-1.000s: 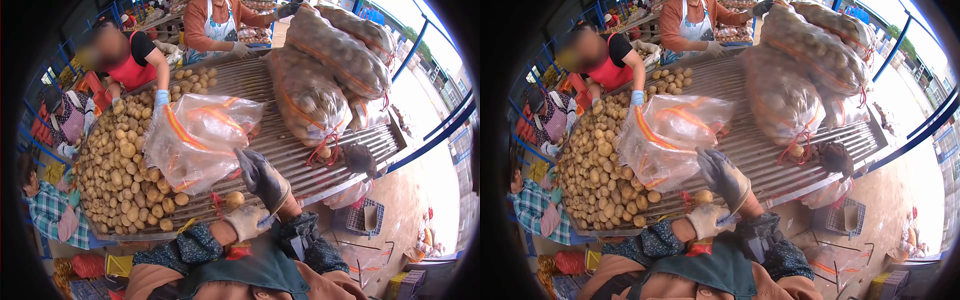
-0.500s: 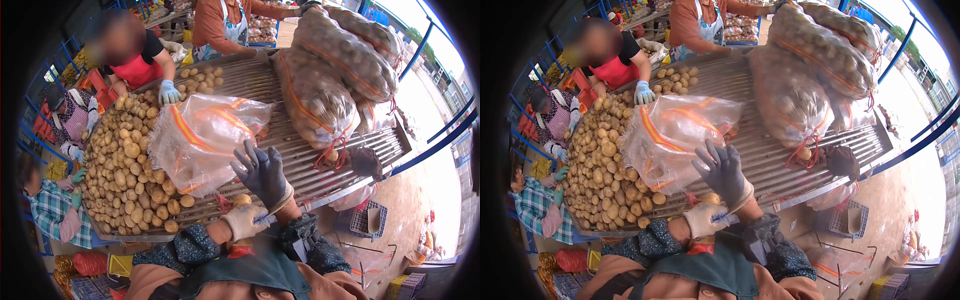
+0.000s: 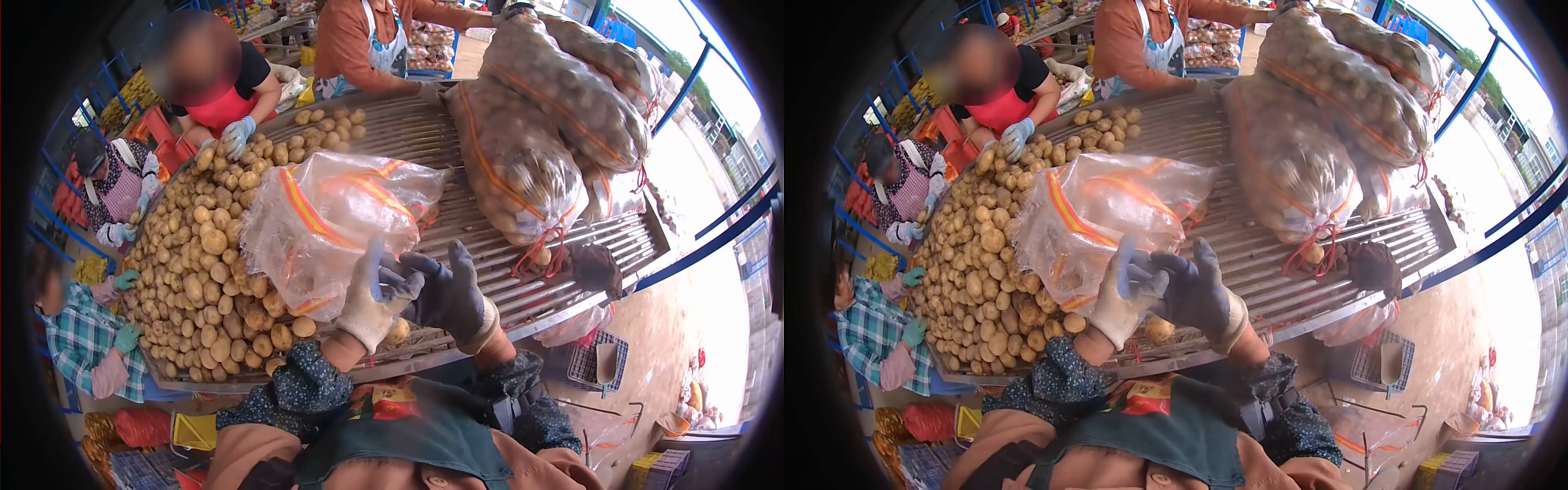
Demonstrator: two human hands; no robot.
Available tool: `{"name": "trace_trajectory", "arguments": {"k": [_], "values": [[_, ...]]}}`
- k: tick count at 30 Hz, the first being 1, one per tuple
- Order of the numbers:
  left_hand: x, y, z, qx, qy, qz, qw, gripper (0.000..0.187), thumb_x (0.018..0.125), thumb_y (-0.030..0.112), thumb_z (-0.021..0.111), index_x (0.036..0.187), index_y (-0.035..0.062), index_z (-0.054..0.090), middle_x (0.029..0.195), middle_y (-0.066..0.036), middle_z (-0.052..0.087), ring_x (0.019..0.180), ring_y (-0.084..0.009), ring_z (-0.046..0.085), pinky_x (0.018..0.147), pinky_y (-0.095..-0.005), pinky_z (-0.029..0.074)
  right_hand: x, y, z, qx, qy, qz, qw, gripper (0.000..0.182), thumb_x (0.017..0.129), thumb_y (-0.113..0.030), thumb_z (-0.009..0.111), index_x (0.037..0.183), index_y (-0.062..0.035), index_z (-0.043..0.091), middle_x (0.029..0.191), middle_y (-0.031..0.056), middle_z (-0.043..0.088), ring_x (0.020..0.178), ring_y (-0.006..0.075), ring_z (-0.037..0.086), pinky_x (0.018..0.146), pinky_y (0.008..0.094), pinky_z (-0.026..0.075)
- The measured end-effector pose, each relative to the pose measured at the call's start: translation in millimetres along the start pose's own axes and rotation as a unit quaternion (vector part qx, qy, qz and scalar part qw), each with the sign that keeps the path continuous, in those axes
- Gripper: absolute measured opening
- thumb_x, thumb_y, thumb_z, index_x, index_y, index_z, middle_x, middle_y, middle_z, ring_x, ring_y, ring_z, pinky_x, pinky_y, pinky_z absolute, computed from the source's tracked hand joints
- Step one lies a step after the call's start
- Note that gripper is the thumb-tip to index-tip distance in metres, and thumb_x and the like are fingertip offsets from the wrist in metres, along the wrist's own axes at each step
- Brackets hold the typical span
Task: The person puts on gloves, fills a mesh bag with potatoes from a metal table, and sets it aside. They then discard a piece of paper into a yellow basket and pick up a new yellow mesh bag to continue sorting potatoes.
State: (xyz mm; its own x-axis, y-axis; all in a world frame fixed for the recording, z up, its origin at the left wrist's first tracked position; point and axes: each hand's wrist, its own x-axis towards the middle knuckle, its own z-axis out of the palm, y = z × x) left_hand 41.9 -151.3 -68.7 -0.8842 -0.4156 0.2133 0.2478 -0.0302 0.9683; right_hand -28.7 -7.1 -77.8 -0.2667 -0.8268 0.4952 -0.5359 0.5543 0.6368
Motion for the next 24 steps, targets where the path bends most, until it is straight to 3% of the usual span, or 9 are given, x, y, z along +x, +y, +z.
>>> {"name": "trace_trajectory", "arguments": {"k": [2, 4, 7, 10, 14, 16, 20, 21, 24], "values": [[11.0, -6.7, -7.1, -0.046, -0.04, -0.091, 0.994, 0.025, 0.094, 0.012, 0.069, 0.117, 0.0023, 0.067, 0.097, -0.007, 0.068, 0.087, -0.0151, 0.065, 0.077, -0.0288, 0.054, 2.5, 1.7, -7.4, -0.613, 0.068, -0.145, 0.773, 0.073, 0.098, -0.066, 0.038, 0.133, -0.0042, 0.057, 0.136, 0.0109, 0.058, 0.123, 0.0256, 0.053, 0.108, 0.0419, 0.037], [11.8, -15.2, -12.8, -0.088, -0.096, -0.185, 0.974, 0.022, 0.098, 0.006, 0.061, 0.119, 0.0, 0.066, 0.105, -0.006, 0.069, 0.093, -0.0111, 0.064, 0.081, -0.026, 0.055, 1.8, 2.7, -12.4, -0.948, 0.107, -0.225, 0.197, 0.072, 0.101, -0.064, 0.033, 0.137, -0.006, 0.055, 0.131, 0.0057, 0.06, 0.123, 0.0196, 0.05, 0.109, 0.0366, 0.034], [0.1, -15.9, -9.2, -0.078, -0.077, -0.222, 0.969, 0.023, 0.098, 0.007, 0.062, 0.12, -0.0002, 0.066, 0.104, -0.006, 0.07, 0.091, -0.0114, 0.064, 0.082, -0.0258, 0.055, -14.3, -2.2, 9.5, -0.91, 0.115, -0.261, 0.302, 0.084, 0.092, -0.072, 0.044, 0.128, 0.0029, 0.06, 0.13, 0.02, 0.061, 0.121, 0.0343, 0.056, 0.111, 0.0412, 0.037], [1.4, -25.8, -10.7, -0.058, -0.055, -0.191, 0.978, 0.024, 0.099, 0.008, 0.061, 0.121, 0.0, 0.065, 0.106, -0.005, 0.07, 0.091, -0.0111, 0.064, 0.082, -0.0246, 0.054, -15.5, -3.5, 2.2, -0.932, 0.066, -0.315, 0.168, 0.084, 0.095, -0.07, 0.04, 0.127, 0.0049, 0.059, 0.135, 0.0211, 0.058, 0.123, 0.0339, 0.054, 0.111, 0.042, 0.037], [5.7, -17.9, -15.3, -0.065, -0.097, -0.22, 0.969, 0.038, 0.094, 0.017, 0.071, 0.127, 0.0018, 0.06, 0.108, -0.01, 0.069, 0.087, -0.0195, 0.068, 0.075, -0.0329, 0.059, -4.0, 9.8, -15.2, -0.954, 0.027, -0.21, 0.213, 0.078, 0.1, -0.064, 0.033, 0.129, 0.0037, 0.058, 0.138, 0.0192, 0.056, 0.126, 0.0338, 0.052, 0.11, 0.0413, 0.038], [8.7, -16.4, -11.2, 0.321, 0.018, 0.201, 0.925, 0.054, 0.088, 0.023, 0.078, 0.132, 0.0014, 0.055, 0.107, -0.011, 0.066, 0.09, -0.0224, 0.068, 0.079, -0.0329, 0.057, -4.4, 6.5, -1.6, -0.945, -0.013, -0.31, 0.105, 0.066, 0.102, -0.057, 0.036, 0.13, -0.0005, 0.057, 0.136, 0.0155, 0.056, 0.126, 0.0286, 0.052, 0.11, 0.0398, 0.038], [-16.8, 24.0, -6.1, 0.288, -0.156, 0.199, 0.923, 0.07, 0.079, 0.03, 0.084, 0.135, 0.0018, 0.053, 0.1, -0.013, 0.064, 0.088, -0.0283, 0.065, 0.083, -0.0409, 0.053, -2.7, 3.4, 12.7, -0.851, -0.043, -0.507, -0.127, 0.041, 0.105, -0.038, 0.047, 0.13, -0.007, 0.056, 0.13, 0.0101, 0.057, 0.125, 0.0187, 0.051, 0.108, 0.0338, 0.038], [-22.2, 28.5, 0.4, 0.289, -0.157, 0.201, 0.923, 0.07, 0.079, 0.03, 0.084, 0.135, 0.0018, 0.053, 0.1, -0.013, 0.064, 0.088, -0.0283, 0.065, 0.083, -0.0409, 0.053, -4.1, -5.6, 23.2, -0.793, -0.002, -0.534, -0.294, 0.043, 0.102, -0.038, 0.054, 0.131, -0.0063, 0.054, 0.127, 0.0114, 0.058, 0.123, 0.0172, 0.051, 0.107, 0.0296, 0.038], [-33.2, 43.3, 23.5, 0.311, -0.207, 0.246, 0.894, 0.058, 0.083, 0.032, 0.08, 0.128, 0.0014, 0.06, 0.092, -0.015, 0.064, 0.079, -0.0295, 0.063, 0.071, -0.042, 0.05, 2.7, -7.9, 19.0, -0.714, 0.033, -0.539, -0.445, 0.037, 0.101, -0.028, 0.059, 0.126, -0.0016, 0.055, 0.134, 0.0122, 0.057, 0.125, 0.0279, 0.055, 0.107, 0.0398, 0.042]]}}
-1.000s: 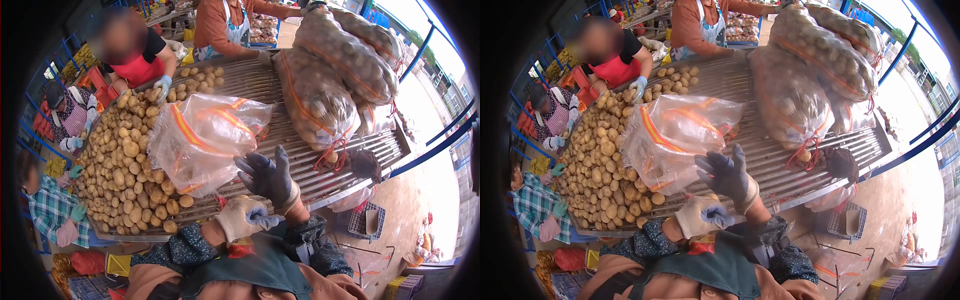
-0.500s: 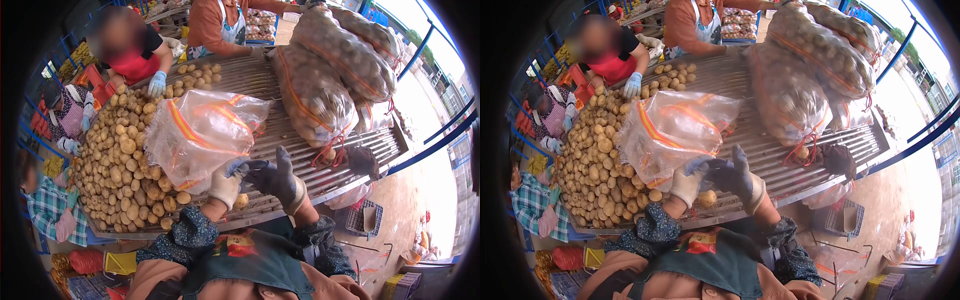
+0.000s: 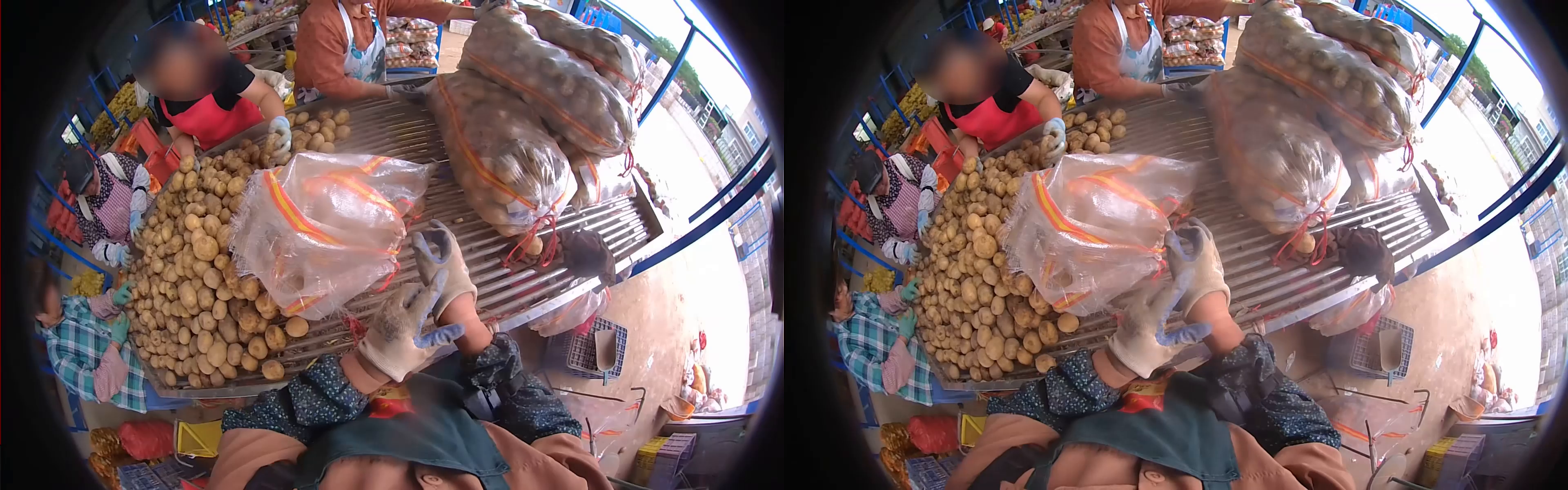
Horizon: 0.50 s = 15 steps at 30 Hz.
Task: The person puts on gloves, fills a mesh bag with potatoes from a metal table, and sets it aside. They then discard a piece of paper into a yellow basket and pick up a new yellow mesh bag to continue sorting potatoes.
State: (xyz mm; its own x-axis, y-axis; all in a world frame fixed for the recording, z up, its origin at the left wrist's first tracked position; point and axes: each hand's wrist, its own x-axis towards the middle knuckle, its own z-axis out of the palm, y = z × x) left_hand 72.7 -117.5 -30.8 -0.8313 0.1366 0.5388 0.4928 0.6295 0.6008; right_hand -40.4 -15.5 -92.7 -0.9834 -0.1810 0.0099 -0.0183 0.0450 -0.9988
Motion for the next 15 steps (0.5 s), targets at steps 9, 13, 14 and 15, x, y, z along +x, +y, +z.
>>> {"name": "trace_trajectory", "arguments": {"k": [9, 13, 14, 15], "values": [[-12.3, -24.8, 19.1, 0.018, -0.018, -0.073, 0.997, 0.026, 0.082, 0.012, 0.075, 0.105, 0.0032, 0.068, 0.097, -0.016, 0.065, 0.089, -0.0357, 0.064, 0.078, -0.0441, 0.052, -1.8, -3.0, -11.2, -0.575, 0.055, -0.242, 0.78, 0.04, 0.077, -0.032, 0.074, 0.108, -0.0075, 0.066, 0.136, 0.0168, 0.055, 0.125, 0.0376, 0.051, 0.109, 0.0485, 0.038], [-16.2, -28.5, 21.0, 0.063, -0.122, -0.045, 0.99, 0.028, 0.077, 0.004, 0.071, 0.105, 0.0026, 0.067, 0.098, -0.016, 0.064, 0.092, -0.0369, 0.063, 0.08, -0.0453, 0.052, -7.7, -7.7, -13.8, -0.617, 0.045, -0.246, 0.746, 0.045, 0.075, -0.042, 0.072, 0.107, -0.0106, 0.068, 0.136, 0.0157, 0.056, 0.127, 0.0335, 0.05, 0.111, 0.0509, 0.035], [-18.1, -27.1, 19.6, 0.063, -0.122, -0.044, 0.99, 0.028, 0.077, 0.004, 0.071, 0.105, 0.0026, 0.067, 0.098, -0.016, 0.064, 0.092, -0.0369, 0.063, 0.08, -0.0453, 0.052, -9.9, -7.7, -15.6, -0.618, 0.046, -0.246, 0.745, 0.045, 0.075, -0.042, 0.072, 0.107, -0.0106, 0.068, 0.136, 0.0157, 0.056, 0.127, 0.0335, 0.05, 0.111, 0.0509, 0.035], [-19.9, -23.8, 16.4, 0.001, -0.146, -0.058, 0.988, 0.026, 0.078, 0.004, 0.069, 0.104, 0.0027, 0.066, 0.098, -0.017, 0.064, 0.091, -0.038, 0.063, 0.08, -0.0463, 0.051, -14.2, -8.0, -17.3, -0.585, 0.05, -0.244, 0.771, 0.046, 0.076, -0.043, 0.072, 0.109, -0.0112, 0.069, 0.134, 0.0151, 0.057, 0.126, 0.0338, 0.051, 0.11, 0.0505, 0.036]]}}
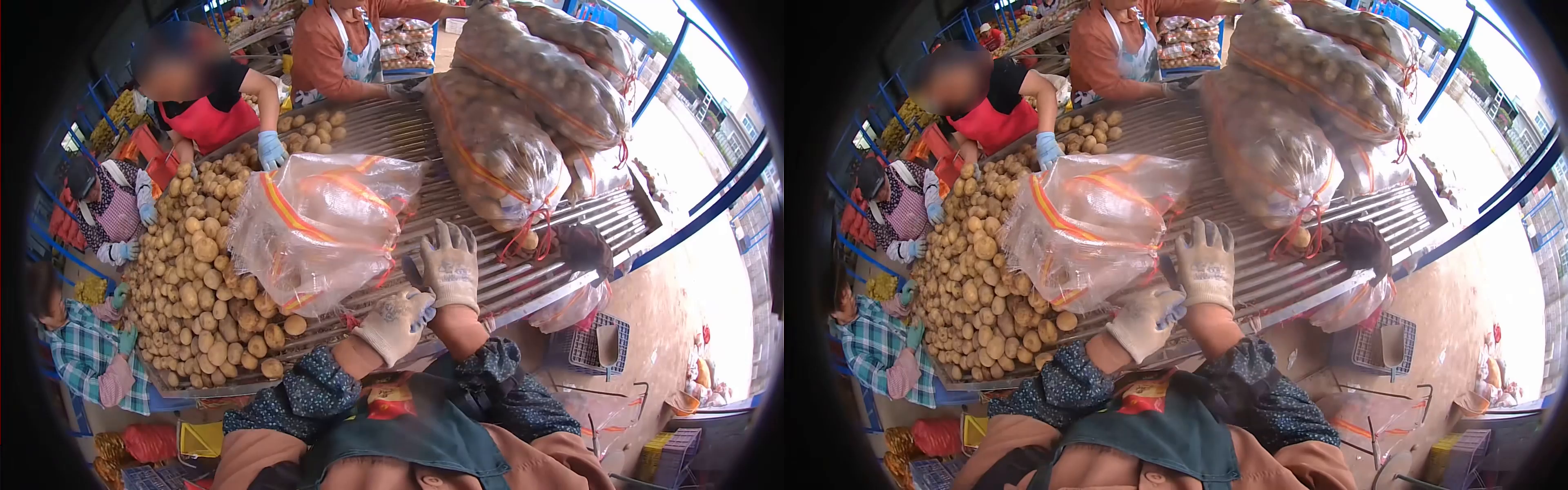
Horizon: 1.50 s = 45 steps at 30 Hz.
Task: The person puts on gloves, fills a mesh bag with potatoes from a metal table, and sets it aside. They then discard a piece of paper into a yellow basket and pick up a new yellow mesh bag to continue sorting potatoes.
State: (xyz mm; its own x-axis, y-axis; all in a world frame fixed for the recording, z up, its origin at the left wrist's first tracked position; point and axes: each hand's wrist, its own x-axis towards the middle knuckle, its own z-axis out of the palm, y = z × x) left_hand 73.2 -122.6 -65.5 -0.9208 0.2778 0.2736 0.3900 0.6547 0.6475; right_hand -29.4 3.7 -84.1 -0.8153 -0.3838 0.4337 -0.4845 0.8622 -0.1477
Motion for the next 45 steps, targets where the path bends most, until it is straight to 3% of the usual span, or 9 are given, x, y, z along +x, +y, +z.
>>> {"name": "trace_trajectory", "arguments": {"k": [6, 9, 13, 24, 28, 30, 39, 43, 45], "values": [[-1.2, 16.4, -2.2, 0.002, -0.052, 0.023, 0.998, 0.024, 0.08, 0.005, 0.069, 0.104, 0.0022, 0.065, 0.096, -0.017, 0.064, 0.09, -0.0376, 0.063, 0.078, -0.0448, 0.051, -13.4, 12.3, 30.6, 0.226, -0.175, 0.005, 0.958, 0.046, 0.085, -0.048, 0.064, 0.113, -0.0131, 0.073, 0.123, 0.0148, 0.066, 0.121, 0.0367, 0.056, 0.103, 0.0459, 0.042], [0.3, 20.0, 7.2, -0.013, 0.022, 0.011, 1.0, 0.022, 0.084, 0.012, 0.071, 0.103, 0.0016, 0.064, 0.094, -0.017, 0.064, 0.086, -0.0354, 0.064, 0.073, -0.0425, 0.051, -4.7, -4.6, -25.1, 0.399, -0.248, 0.343, 0.814, 0.051, 0.094, -0.051, 0.055, 0.115, -0.0063, 0.07, 0.116, 0.023, 0.066, 0.115, 0.0439, 0.056, 0.099, 0.046, 0.041], [-2.6, 16.8, 29.6, -0.073, 0.088, -0.121, 0.986, 0.027, 0.091, 0.026, 0.07, 0.099, 0.0011, 0.064, 0.089, -0.016, 0.065, 0.076, -0.0329, 0.063, 0.067, -0.0411, 0.05, -9.7, 18.9, 14.4, 0.325, 0.084, 0.103, 0.936, 0.061, 0.095, -0.043, 0.059, 0.136, 0.0014, 0.051, 0.133, 0.0248, 0.057, 0.126, 0.0405, 0.05, 0.107, 0.0439, 0.039], [-22.7, 42.2, 23.4, -0.061, -0.098, 0.011, 0.993, 0.022, 0.088, 0.026, 0.07, 0.088, 0.0054, 0.063, 0.082, -0.019, 0.064, 0.081, -0.0416, 0.063, 0.07, -0.0483, 0.049, -34.8, 20.0, -11.8, 0.51, -0.037, 0.056, 0.857, 0.055, 0.103, -0.027, 0.054, 0.145, 0.006, 0.039, 0.142, 0.0204, 0.052, 0.132, 0.0236, 0.051, 0.107, 0.0335, 0.042], [-25.0, 50.3, 31.9, 0.025, -0.134, -0.068, 0.988, 0.026, 0.091, 0.033, 0.064, 0.089, 0.0063, 0.064, 0.09, -0.02, 0.066, 0.09, -0.0407, 0.063, 0.077, -0.0495, 0.048, -33.4, 10.3, -27.9, 0.735, -0.028, 0.157, 0.659, 0.047, 0.106, -0.019, 0.046, 0.145, 0.007, 0.039, 0.142, 0.0191, 0.051, 0.132, 0.0247, 0.052, 0.111, 0.0331, 0.039], [-18.2, 49.2, 37.5, 0.109, -0.031, -0.125, 0.986, 0.027, 0.092, 0.033, 0.062, 0.095, 0.0061, 0.063, 0.095, -0.02, 0.067, 0.093, -0.0407, 0.063, 0.081, -0.0505, 0.048, -24.4, 28.3, -8.1, 0.691, 0.035, -0.053, 0.72, 0.051, 0.105, -0.019, 0.046, 0.15, 0.002, 0.032, 0.151, 0.016, 0.04, 0.138, 0.0272, 0.045, 0.114, 0.0359, 0.038], [-10.1, 37.8, 58.1, 0.039, -0.112, -0.082, 0.99, 0.028, 0.093, 0.028, 0.06, 0.108, 0.0046, 0.064, 0.102, -0.02, 0.067, 0.097, -0.0413, 0.064, 0.081, -0.0502, 0.05, -34.7, 16.4, -52.8, 0.955, -0.043, 0.268, 0.118, 0.053, 0.104, -0.042, 0.043, 0.149, -0.0148, 0.033, 0.159, 0.0117, 0.028, 0.149, 0.0297, 0.022, 0.122, 0.0524, 0.022], [-14.0, 64.4, 62.2, 0.043, -0.201, -0.078, 0.976, 0.029, 0.094, 0.031, 0.062, 0.104, 0.0042, 0.067, 0.102, -0.018, 0.069, 0.095, -0.0359, 0.067, 0.084, -0.0462, 0.051, -43.7, 27.1, -28.9, 0.977, -0.064, 0.175, 0.107, 0.053, 0.104, -0.042, 0.046, 0.145, -0.0102, 0.038, 0.156, 0.0114, 0.034, 0.145, 0.0292, 0.029, 0.121, 0.054, 0.021], [-22.3, 60.1, 74.8, -0.064, -0.135, -0.163, 0.975, 0.034, 0.093, 0.035, 0.064, 0.107, 0.0047, 0.066, 0.101, -0.016, 0.069, 0.093, -0.0323, 0.067, 0.083, -0.0434, 0.052, -45.4, 39.7, -13.8, 0.962, 0.005, 0.117, 0.246, 0.049, 0.106, -0.036, 0.041, 0.146, -0.0077, 0.037, 0.158, 0.0115, 0.033, 0.147, 0.0285, 0.027, 0.123, 0.0527, 0.018]]}}
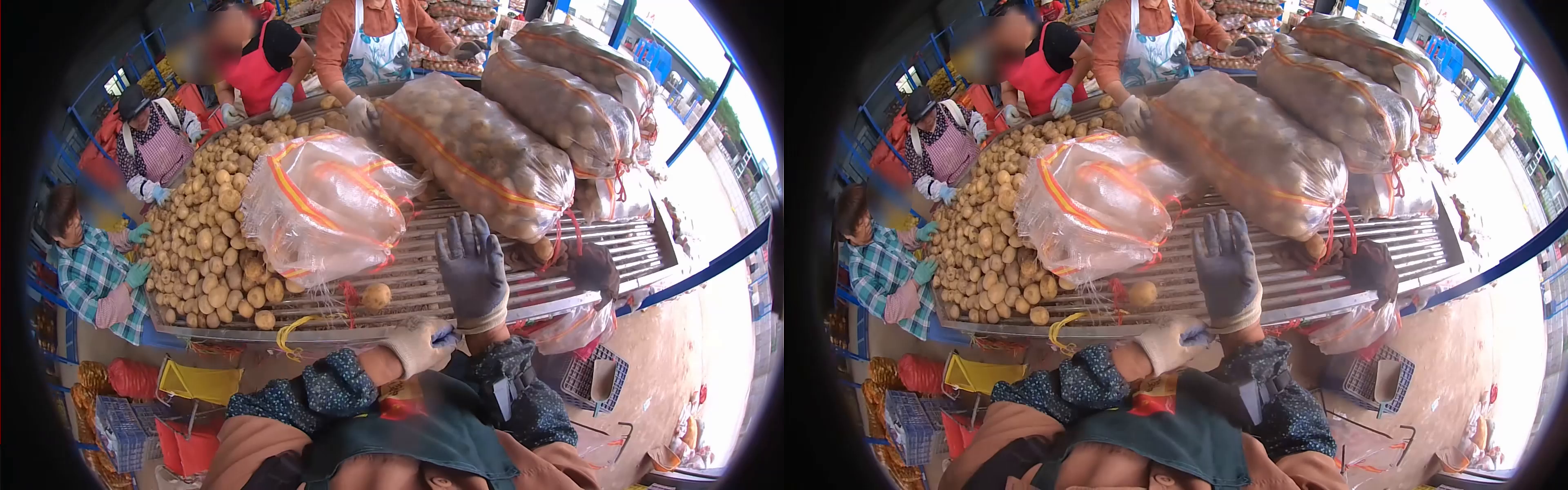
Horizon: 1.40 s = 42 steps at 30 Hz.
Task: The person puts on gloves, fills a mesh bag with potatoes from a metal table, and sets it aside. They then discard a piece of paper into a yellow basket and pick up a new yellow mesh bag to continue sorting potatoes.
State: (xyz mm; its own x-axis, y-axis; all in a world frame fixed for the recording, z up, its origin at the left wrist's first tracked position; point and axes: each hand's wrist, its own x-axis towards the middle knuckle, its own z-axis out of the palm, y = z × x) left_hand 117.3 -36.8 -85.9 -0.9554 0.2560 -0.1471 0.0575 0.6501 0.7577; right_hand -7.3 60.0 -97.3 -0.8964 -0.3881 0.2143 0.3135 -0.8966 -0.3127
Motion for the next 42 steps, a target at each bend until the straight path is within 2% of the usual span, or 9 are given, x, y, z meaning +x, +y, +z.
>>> {"name": "trace_trajectory", "arguments": {"k": [2, 11, 19, 24, 29, 37, 39, 41, 42], "values": [[8.0, -20.7, 20.4, -0.216, 0.065, -0.035, 0.974, 0.05, 0.092, 0.049, 0.068, 0.116, 0.005, 0.063, 0.096, -0.011, 0.068, 0.088, -0.0228, 0.065, 0.08, -0.0362, 0.051, 0.5, -6.3, 8.9, 0.056, 0.041, 0.002, 0.998, 0.048, 0.106, -0.035, 0.039, 0.145, -0.007, 0.038, 0.157, 0.0115, 0.035, 0.146, 0.0285, 0.029, 0.122, 0.0526, 0.019], [21.8, -5.4, 3.5, -0.036, 0.048, 0.035, 0.998, 0.043, 0.099, 0.045, 0.058, 0.106, 0.0034, 0.064, 0.095, -0.019, 0.068, 0.089, -0.0329, 0.066, 0.077, -0.0418, 0.05, 4.3, -18.2, 28.1, 0.214, 0.151, 0.043, 0.964, 0.05, 0.1, -0.036, 0.055, 0.138, -0.0052, 0.045, 0.151, 0.0159, 0.037, 0.144, 0.0307, 0.032, 0.122, 0.0515, 0.023], [0.4, 11.2, 23.8, 0.075, -0.031, 0.133, 0.988, 0.027, 0.092, 0.028, 0.059, 0.105, 0.0055, 0.064, 0.096, -0.02, 0.066, 0.093, -0.0378, 0.064, 0.087, -0.046, 0.05, -7.0, -18.8, 41.7, -0.128, -0.016, 0.226, 0.966, 0.061, 0.101, -0.035, 0.05, 0.152, -0.0054, 0.033, 0.153, 0.0154, 0.039, 0.143, 0.0333, 0.035, 0.118, 0.0497, 0.027], [3.0, 13.7, -1.9, 0.102, -0.118, 0.041, 0.987, 0.024, 0.088, 0.023, 0.059, 0.103, 0.0059, 0.064, 0.096, -0.021, 0.068, 0.091, -0.0381, 0.066, 0.082, -0.0479, 0.051, 0.8, 7.8, -9.8, -0.285, 0.143, 0.22, 0.922, 0.06, 0.101, -0.035, 0.05, 0.142, 0.0082, 0.041, 0.132, 0.0219, 0.058, 0.119, 0.0342, 0.059, 0.104, 0.045, 0.044], [3.1, -18.0, 2.4, 0.098, -0.088, 0.075, 0.988, 0.023, 0.087, 0.022, 0.059, 0.103, 0.0066, 0.065, 0.091, -0.019, 0.07, 0.089, -0.0396, 0.067, 0.08, -0.0483, 0.053, 20.8, 24.3, -6.3, -0.21, 0.163, 0.448, 0.853, 0.064, 0.1, -0.048, 0.055, 0.132, 0.0081, 0.054, 0.121, 0.0215, 0.065, 0.105, 0.0309, 0.066, 0.09, 0.0384, 0.053], [-6.9, -65.7, -59.8, 0.121, -0.076, 0.086, 0.986, 0.024, 0.087, 0.022, 0.06, 0.101, 0.0047, 0.068, 0.108, -0.02, 0.067, 0.096, -0.0368, 0.066, 0.085, -0.0466, 0.052, 50.9, 91.7, 19.5, -0.537, 0.078, 0.076, 0.837, 0.042, 0.082, 0.013, 0.041, 0.113, 0.0063, 0.068, 0.104, 0.0117, 0.073, 0.084, 0.0189, 0.071, 0.076, 0.03, 0.058], [-26.1, -66.7, -97.1, 0.117, -0.051, 0.076, 0.989, 0.025, 0.088, 0.023, 0.062, 0.104, 0.0046, 0.069, 0.108, -0.019, 0.067, 0.095, -0.0364, 0.066, 0.085, -0.0463, 0.053, 73.2, 101.6, 29.6, -0.599, 0.0, 0.061, 0.798, 0.044, 0.083, -0.003, 0.062, 0.127, 0.0038, 0.061, 0.118, 0.0193, 0.067, 0.104, 0.0283, 0.067, 0.091, 0.0379, 0.054], [-57.9, -72.2, -130.0, 0.091, 0.234, 0.252, 0.935, 0.036, 0.088, 0.022, 0.069, 0.119, 0.0043, 0.067, 0.107, -0.017, 0.068, 0.093, -0.0388, 0.065, 0.086, -0.0441, 0.053, 92.8, 107.7, 73.7, -0.889, -0.148, -0.165, 0.401, 0.085, 0.075, -0.027, 0.08, 0.146, -0.0007, 0.041, 0.142, 0.023, 0.049, 0.129, 0.0374, 0.05, 0.108, 0.0474, 0.04], [-74.7, -74.4, -158.7, 0.116, 0.289, 0.234, 0.921, 0.045, 0.087, 0.02, 0.072, 0.128, 0.0035, 0.061, 0.113, -0.016, 0.066, 0.095, -0.0386, 0.065, 0.087, -0.0435, 0.053, 101.8, 115.9, 73.0, -0.89, -0.142, -0.167, 0.4, 0.085, 0.075, -0.027, 0.08, 0.146, -0.0007, 0.041, 0.142, 0.023, 0.049, 0.129, 0.0374, 0.05, 0.108, 0.0474, 0.04]]}}
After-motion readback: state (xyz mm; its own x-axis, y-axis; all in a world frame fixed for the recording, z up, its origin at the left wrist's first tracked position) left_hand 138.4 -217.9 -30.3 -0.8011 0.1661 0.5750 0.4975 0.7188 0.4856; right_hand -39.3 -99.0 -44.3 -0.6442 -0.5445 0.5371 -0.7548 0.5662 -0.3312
